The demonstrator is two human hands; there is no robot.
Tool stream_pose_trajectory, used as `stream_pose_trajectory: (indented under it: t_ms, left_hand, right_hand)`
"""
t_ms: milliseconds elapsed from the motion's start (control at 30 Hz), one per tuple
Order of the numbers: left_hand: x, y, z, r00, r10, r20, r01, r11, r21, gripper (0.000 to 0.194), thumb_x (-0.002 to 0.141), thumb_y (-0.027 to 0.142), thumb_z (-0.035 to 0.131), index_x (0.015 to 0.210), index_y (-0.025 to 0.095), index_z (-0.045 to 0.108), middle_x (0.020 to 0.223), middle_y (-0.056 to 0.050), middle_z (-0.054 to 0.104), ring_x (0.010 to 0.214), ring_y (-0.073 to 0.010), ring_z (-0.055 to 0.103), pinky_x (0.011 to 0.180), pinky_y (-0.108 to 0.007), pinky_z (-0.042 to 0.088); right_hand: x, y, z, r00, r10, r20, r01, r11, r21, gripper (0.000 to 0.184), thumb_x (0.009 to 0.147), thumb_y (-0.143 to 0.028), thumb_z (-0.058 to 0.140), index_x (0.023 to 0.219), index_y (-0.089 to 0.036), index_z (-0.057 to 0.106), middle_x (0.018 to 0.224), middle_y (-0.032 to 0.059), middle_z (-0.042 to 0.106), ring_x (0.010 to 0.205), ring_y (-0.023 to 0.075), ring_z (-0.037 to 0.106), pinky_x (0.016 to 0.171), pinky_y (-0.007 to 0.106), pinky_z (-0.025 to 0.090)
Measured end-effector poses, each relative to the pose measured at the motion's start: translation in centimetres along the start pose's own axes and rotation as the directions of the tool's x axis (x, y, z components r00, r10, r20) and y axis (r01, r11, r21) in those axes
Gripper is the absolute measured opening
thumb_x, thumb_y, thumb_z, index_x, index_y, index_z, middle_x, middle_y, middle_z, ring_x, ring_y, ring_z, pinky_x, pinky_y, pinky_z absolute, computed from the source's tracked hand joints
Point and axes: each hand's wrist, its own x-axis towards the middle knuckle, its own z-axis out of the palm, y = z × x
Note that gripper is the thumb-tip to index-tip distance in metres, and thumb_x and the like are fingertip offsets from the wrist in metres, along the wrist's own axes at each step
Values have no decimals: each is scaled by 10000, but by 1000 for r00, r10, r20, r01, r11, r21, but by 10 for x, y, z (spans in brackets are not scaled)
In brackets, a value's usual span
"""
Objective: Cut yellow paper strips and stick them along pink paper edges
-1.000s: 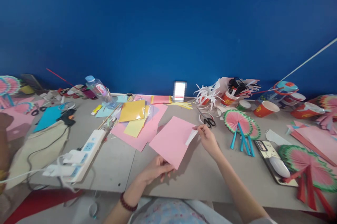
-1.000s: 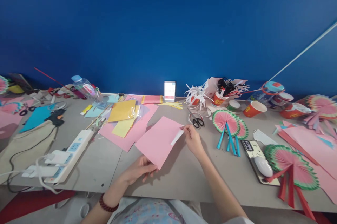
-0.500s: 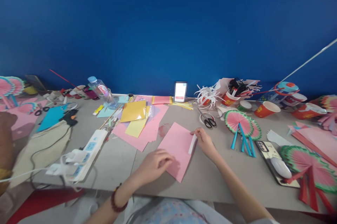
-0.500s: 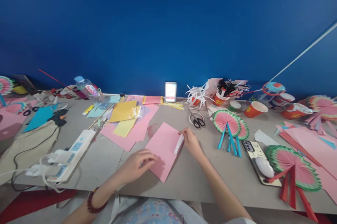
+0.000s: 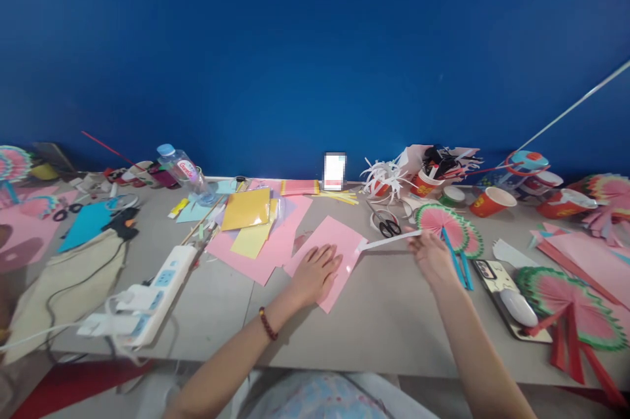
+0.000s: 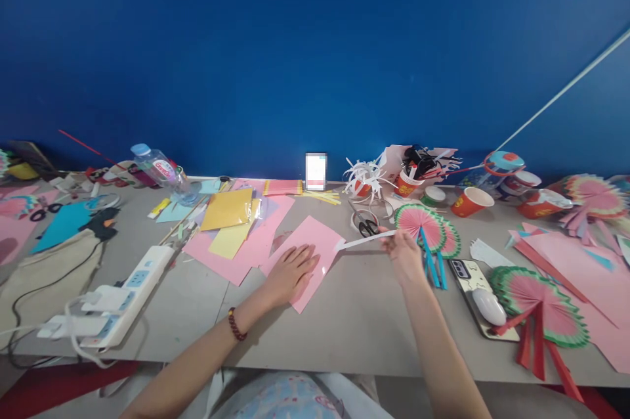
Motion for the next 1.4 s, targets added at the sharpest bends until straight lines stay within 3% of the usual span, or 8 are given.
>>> stream_pose_trajectory:
  t_ms: [100, 167, 267, 433, 667, 867, 1100, 1400]
  left_hand:
    - [2, 3, -4, 999, -28, -29, 28, 1000, -12, 433, 949, 292, 376, 1374, 245, 445, 1476, -65, 407, 1338, -228, 369, 1087, -433, 293]
    - [3, 5, -5, 998, -51, -44, 51, 999, -15, 426, 941, 296, 398, 1361, 265, 460, 1461, -61, 426, 1311, -237, 392, 1055, -436, 325]
    - [3, 6, -4, 995, -79, -56, 79, 997, 4, 422, 927, 276, 420, 1346, 268, 475, 1455, -75, 424, 1275, -254, 414, 1010, -445, 354]
    - [2, 4, 1, 986, -134, -95, 137, 990, 35, 420, 891, 303, 494, 1309, 260, 500, 1394, -84, 471, 1209, -274, 434, 936, -442, 386]
    - [1, 2, -1, 974, -172, -148, 178, 984, 29, 406, 866, 314, 538, 1267, 251, 522, 1323, -82, 494, 1125, -270, 450, 910, -428, 386]
    - [2, 1, -3, 975, -167, -144, 170, 985, 6, 405, 859, 315, 555, 1259, 261, 522, 1293, -73, 504, 1116, -264, 446, 893, -421, 388]
    - [2, -1, -2, 975, -156, -157, 159, 987, 6, 394, 865, 305, 549, 1255, 257, 525, 1298, -71, 506, 1124, -262, 446, 905, -425, 383]
    - [1, -3, -3, 978, -157, -136, 159, 987, -2, 401, 867, 327, 550, 1258, 243, 525, 1308, -74, 499, 1136, -265, 439, 913, -425, 377]
  right_hand:
    - [4, -38, -25, 931, -201, -305, 246, 962, 115, 332, 670, -352, 752, 673, -198, 458, 622, -37, 631, 549, 119, 624, 481, 219, 479]
    - [-6, -58, -33, 758, -463, -460, 541, 840, 46, 308, 712, -378, 726, 733, -230, 457, 577, -72, 585, 537, 124, 608, 509, 249, 503]
    - [-36, -67, -30, 645, -684, -341, 684, 716, -141, 299, 712, -444, 718, 796, -247, 509, 597, -68, 567, 515, 119, 563, 521, 270, 505]
    - [-81, -16, -12, 960, -183, 210, 265, 830, -490, 405, 706, -454, 694, 1011, -209, 589, 661, -18, 603, 471, 122, 546, 430, 246, 447]
    - [-80, 45, -23, 917, -61, 394, 355, 576, -737, 370, 757, -502, 568, 947, -192, 633, 651, 6, 571, 491, 135, 509, 522, 279, 453]
    - [-74, 41, -9, 910, 54, 411, 377, 310, -873, 482, 836, -429, 486, 1267, -214, 484, 638, -15, 586, 542, 189, 578, 553, 271, 407]
    - [-57, 36, 10, 910, 164, 381, 374, 69, -925, 205, 916, -336, 402, 936, -243, 584, 640, 6, 645, 613, 196, 621, 545, 234, 316]
    - [-48, 27, 27, 898, 250, 362, 379, -20, -925, 194, 935, -331, 410, 1010, -248, 569, 648, -3, 643, 590, 170, 607, 532, 222, 280]
